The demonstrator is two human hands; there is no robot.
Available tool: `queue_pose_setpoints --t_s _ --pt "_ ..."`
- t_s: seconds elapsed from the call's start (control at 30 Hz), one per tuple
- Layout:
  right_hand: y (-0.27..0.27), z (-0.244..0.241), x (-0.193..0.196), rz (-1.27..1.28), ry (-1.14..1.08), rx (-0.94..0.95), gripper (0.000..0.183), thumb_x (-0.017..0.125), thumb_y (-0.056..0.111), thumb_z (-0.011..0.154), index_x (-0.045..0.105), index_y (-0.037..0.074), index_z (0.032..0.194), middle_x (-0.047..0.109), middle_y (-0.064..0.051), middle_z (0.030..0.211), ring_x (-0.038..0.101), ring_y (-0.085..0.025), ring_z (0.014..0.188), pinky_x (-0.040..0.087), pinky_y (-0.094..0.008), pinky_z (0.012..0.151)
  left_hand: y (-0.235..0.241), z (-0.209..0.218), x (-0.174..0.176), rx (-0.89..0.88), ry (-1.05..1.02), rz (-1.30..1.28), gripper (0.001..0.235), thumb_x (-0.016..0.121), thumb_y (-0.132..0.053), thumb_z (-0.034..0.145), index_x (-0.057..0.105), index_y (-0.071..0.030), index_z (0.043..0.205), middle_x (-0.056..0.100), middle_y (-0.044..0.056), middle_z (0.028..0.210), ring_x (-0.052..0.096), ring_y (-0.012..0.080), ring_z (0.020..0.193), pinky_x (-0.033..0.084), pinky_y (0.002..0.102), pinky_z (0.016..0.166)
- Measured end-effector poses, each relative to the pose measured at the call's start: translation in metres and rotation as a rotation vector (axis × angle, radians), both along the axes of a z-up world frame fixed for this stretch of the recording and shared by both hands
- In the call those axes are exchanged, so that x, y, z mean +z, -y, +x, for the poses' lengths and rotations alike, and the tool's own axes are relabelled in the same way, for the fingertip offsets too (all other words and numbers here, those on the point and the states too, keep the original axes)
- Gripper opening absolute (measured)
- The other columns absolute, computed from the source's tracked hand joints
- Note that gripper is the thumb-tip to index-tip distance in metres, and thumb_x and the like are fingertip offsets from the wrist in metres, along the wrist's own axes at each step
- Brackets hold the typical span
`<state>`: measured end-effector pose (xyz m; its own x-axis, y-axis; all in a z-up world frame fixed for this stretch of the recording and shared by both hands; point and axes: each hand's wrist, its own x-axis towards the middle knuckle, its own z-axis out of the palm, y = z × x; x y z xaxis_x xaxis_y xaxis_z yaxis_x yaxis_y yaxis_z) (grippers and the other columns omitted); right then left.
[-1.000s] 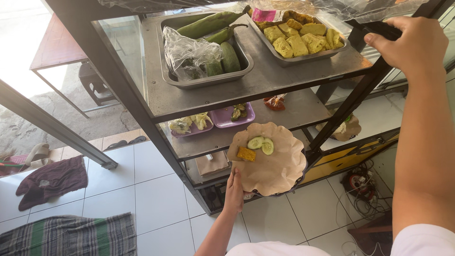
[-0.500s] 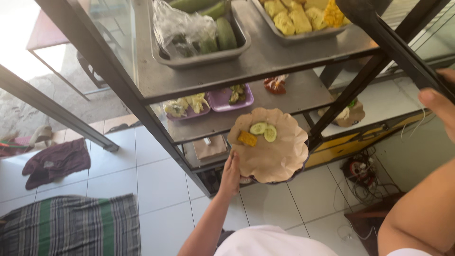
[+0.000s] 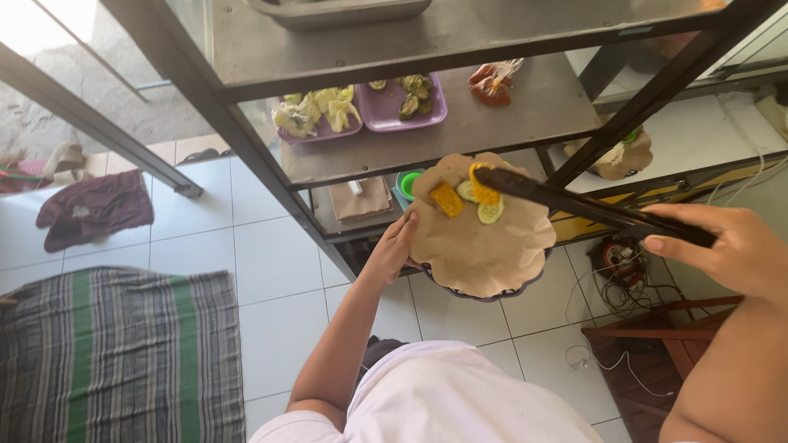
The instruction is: The person holds a plate and uses tongs to place sliced cucumbers, fried corn fritters, and pickled vegetables onto the plate from a food display shelf.
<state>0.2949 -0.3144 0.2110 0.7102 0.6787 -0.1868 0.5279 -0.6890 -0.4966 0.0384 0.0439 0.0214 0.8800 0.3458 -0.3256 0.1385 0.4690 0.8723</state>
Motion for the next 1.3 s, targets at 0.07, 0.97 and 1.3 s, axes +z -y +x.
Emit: queue_pose_setpoints --t_s 0.07,0.97,1.3 --pt "-0.016 0.008 -0.004 -0.168 -0.067 0.034 0.056 0.082 0.033 0.088 0.076 0.011 0.139 0.078 -0.012 0.094 0.065 -0.026 0.078 0.054 -0.040 0.069 0.001 -0.003 -0.001 -0.017 -0.017 -0.015 0.052 0.044 -0.046 0.103 0.052 -0.015 0.144 0.070 0.003 0.118 0.072 0.0163 0.100 0.066 0.035 0.068" --pt "-0.121 0.024 0.006 -0.209 -0.045 0.314 0.055 0.080 0.043 0.088 0.078 0.015 0.135 0.078 -0.012 0.103 0.071 -0.030 0.084 0.054 -0.041 0.073 0.010 -0.029 -0.024 0.090 -0.073 -0.030 0.057 0.039 -0.050 0.106 0.052 -0.012 0.147 0.068 0.010 0.125 0.071 0.0222 0.103 0.065 0.040 0.070" --pt "-0.102 0.014 -0.001 -0.248 -0.027 0.301 0.055 0.082 0.047 0.079 0.078 0.016 0.125 0.082 -0.008 0.103 0.073 -0.023 0.086 0.055 -0.037 0.078 0.008 -0.032 -0.028 0.216 0.009 -0.128 0.058 0.039 -0.053 0.104 0.048 -0.015 0.148 0.066 0.007 0.126 0.072 0.0187 0.101 0.066 0.038 0.069"
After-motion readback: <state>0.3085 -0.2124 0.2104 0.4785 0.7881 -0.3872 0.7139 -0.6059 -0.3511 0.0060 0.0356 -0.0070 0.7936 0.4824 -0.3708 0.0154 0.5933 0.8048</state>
